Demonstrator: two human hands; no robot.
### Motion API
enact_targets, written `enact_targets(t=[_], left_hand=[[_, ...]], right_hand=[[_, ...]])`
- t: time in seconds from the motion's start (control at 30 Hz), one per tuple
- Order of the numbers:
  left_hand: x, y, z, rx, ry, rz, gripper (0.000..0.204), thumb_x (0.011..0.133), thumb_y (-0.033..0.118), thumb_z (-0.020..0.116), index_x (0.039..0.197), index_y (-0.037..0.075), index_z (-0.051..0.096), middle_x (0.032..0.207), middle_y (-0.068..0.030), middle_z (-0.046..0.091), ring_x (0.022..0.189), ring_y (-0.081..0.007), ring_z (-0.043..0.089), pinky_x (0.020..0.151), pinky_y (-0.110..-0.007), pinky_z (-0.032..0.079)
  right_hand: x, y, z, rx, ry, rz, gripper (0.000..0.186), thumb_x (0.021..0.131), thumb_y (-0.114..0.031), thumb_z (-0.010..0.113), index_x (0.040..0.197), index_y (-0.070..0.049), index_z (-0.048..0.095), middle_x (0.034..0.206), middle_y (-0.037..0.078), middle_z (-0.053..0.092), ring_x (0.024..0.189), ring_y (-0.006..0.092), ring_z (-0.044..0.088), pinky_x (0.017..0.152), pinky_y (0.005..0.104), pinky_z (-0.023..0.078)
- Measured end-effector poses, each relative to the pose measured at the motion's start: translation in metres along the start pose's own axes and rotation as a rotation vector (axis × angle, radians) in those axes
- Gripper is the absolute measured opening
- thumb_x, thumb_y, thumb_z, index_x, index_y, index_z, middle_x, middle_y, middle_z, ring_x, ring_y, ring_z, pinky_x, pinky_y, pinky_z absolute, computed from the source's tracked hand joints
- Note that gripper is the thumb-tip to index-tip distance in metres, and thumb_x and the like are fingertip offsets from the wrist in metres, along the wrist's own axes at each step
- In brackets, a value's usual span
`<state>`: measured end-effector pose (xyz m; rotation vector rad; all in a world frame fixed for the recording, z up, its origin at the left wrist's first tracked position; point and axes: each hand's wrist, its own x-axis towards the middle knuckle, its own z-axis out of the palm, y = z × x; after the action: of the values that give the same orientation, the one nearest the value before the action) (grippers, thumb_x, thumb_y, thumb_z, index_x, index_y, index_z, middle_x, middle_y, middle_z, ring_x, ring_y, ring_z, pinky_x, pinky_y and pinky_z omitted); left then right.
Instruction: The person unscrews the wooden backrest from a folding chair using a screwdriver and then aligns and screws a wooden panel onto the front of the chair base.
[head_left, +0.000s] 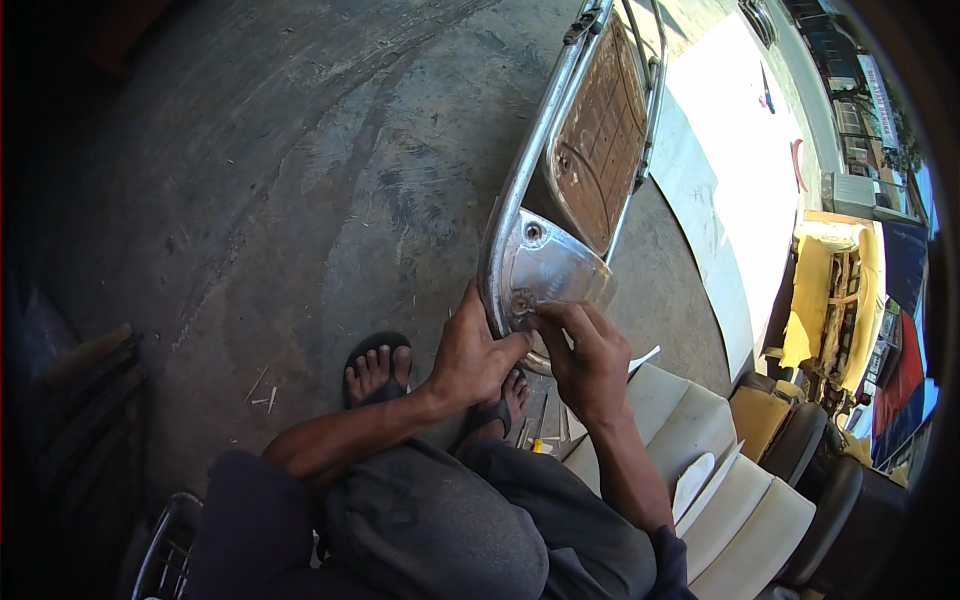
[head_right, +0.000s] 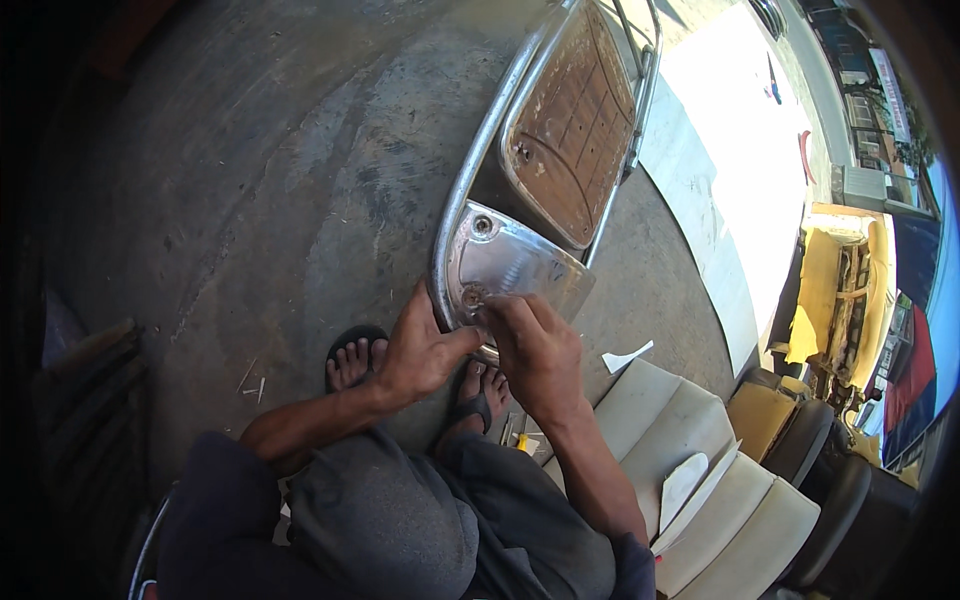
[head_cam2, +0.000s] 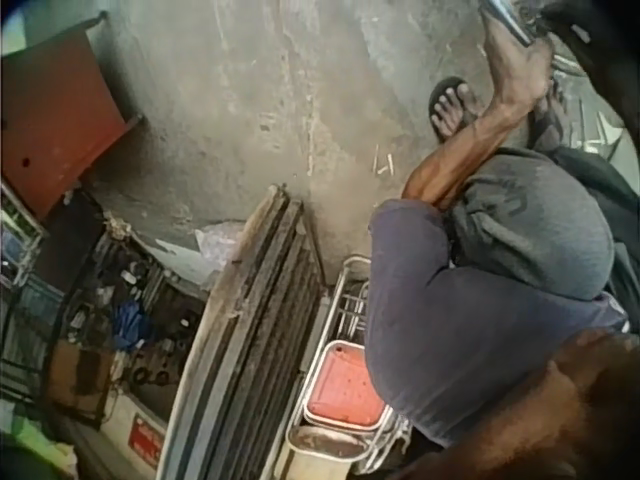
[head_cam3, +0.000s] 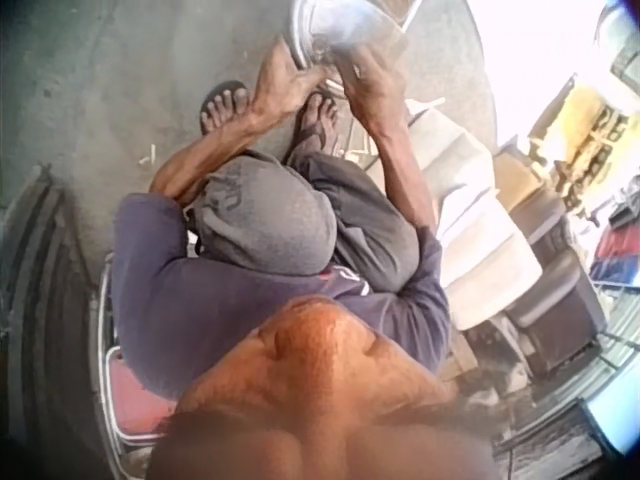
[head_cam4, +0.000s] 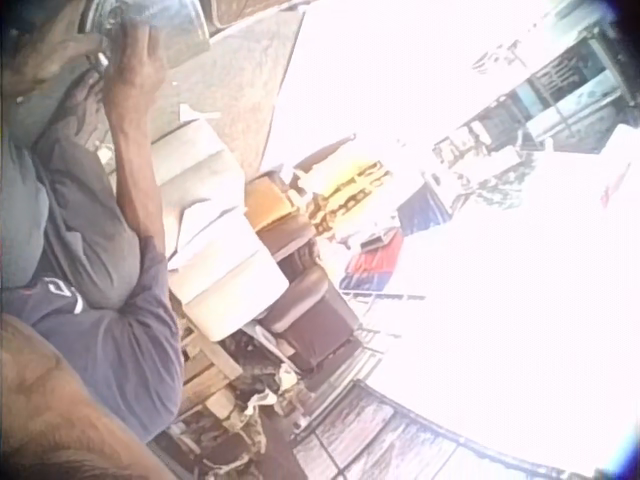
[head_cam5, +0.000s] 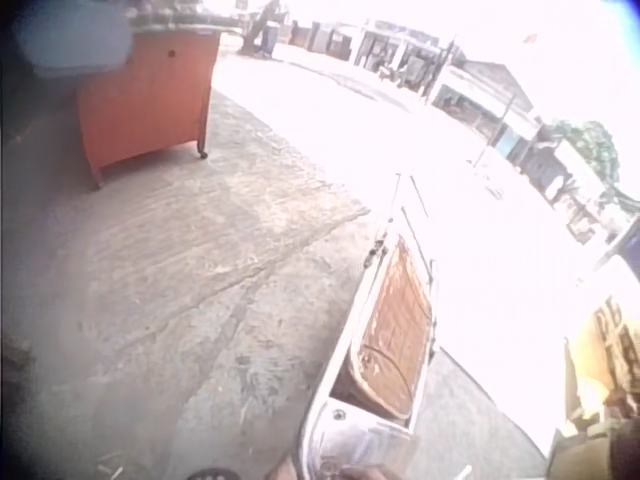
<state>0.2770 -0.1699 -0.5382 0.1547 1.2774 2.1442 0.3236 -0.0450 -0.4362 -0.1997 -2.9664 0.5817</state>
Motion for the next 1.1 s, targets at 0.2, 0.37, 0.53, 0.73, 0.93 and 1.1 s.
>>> enact_targets(t=[0.2,0.37,0.53,0.73,0.93,1.1], left_hand=[[-0.007,0.001,-0.005,0.075,-0.035,0.018,0.057,0.084,0.008,0.075,0.13,-0.005,0.044,0.108,-0.0228,0.068,0.104,-0.0289,0.07,0.09,-0.04,0.053],[-0.009,0.003,-0.005,0.071,-0.064,0.048,0.058,0.085,0.011,0.077,0.13,-0.005,0.043,0.11,-0.0247,0.068,0.104,-0.0315,0.07,0.09,-0.041,0.053],[-0.011,0.001,-0.003,0.098,-0.07,0.064,0.061,0.085,0.012,0.077,0.132,-0.005,0.042,0.112,-0.0256,0.067,0.105,-0.0344,0.071,0.091,-0.042,0.054],[-0.012,0.011,-0.001,0.139,-0.061,0.072,0.06,0.085,0.012,0.075,0.132,-0.005,0.043,0.113,-0.0256,0.068,0.106,-0.0351,0.071,0.09,-0.043,0.054],[-0.013,0.007,0.003,0.114,-0.019,0.07,0.057,0.086,0.012,0.074,0.131,-0.005,0.045,0.11,-0.0253,0.069,0.104,-0.0345,0.072,0.087,-0.043,0.055],[-0.015,0.016,0.004,0.163,-0.019,0.04,0.055,0.086,0.013,0.074,0.13,-0.006,0.046,0.109,-0.0259,0.069,0.104,-0.0344,0.072,0.087,-0.042,0.056]], right_hand=[[0.0,-0.004,-0.003,-0.058,-0.087,-0.053,0.015,0.084,-0.004,0.077,0.098,-0.005,0.072,0.087,0.012,0.071,0.076,0.0293,0.072,0.067,0.0388,0.057],[0.005,-0.007,-0.013,-0.093,-0.169,-0.064,0.017,0.084,-0.004,0.076,0.101,-0.004,0.073,0.089,0.012,0.07,0.077,0.0294,0.072,0.067,0.0399,0.057],[0.011,-0.015,-0.019,-0.099,-0.23,-0.066,0.016,0.086,-0.008,0.071,0.101,-0.006,0.065,0.087,0.011,0.064,0.08,0.033,0.069,0.068,0.0434,0.056],[0.018,-0.02,-0.021,-0.2,-0.296,-0.108,0.017,0.087,-0.007,0.068,0.103,-0.005,0.064,0.09,0.012,0.064,0.084,0.032,0.07,0.067,0.0418,0.058],[0.005,-0.017,-0.014,-0.27,-0.219,-0.195,0.024,0.085,-0.008,0.068,0.108,-0.005,0.06,0.094,0.011,0.063,0.088,0.0295,0.07,0.066,0.0397,0.059],[-0.001,-0.021,-0.009,-0.338,-0.188,-0.198,0.025,0.086,-0.009,0.068,0.109,-0.004,0.059,0.094,0.011,0.062,0.087,0.0277,0.069,0.066,0.038,0.059]])
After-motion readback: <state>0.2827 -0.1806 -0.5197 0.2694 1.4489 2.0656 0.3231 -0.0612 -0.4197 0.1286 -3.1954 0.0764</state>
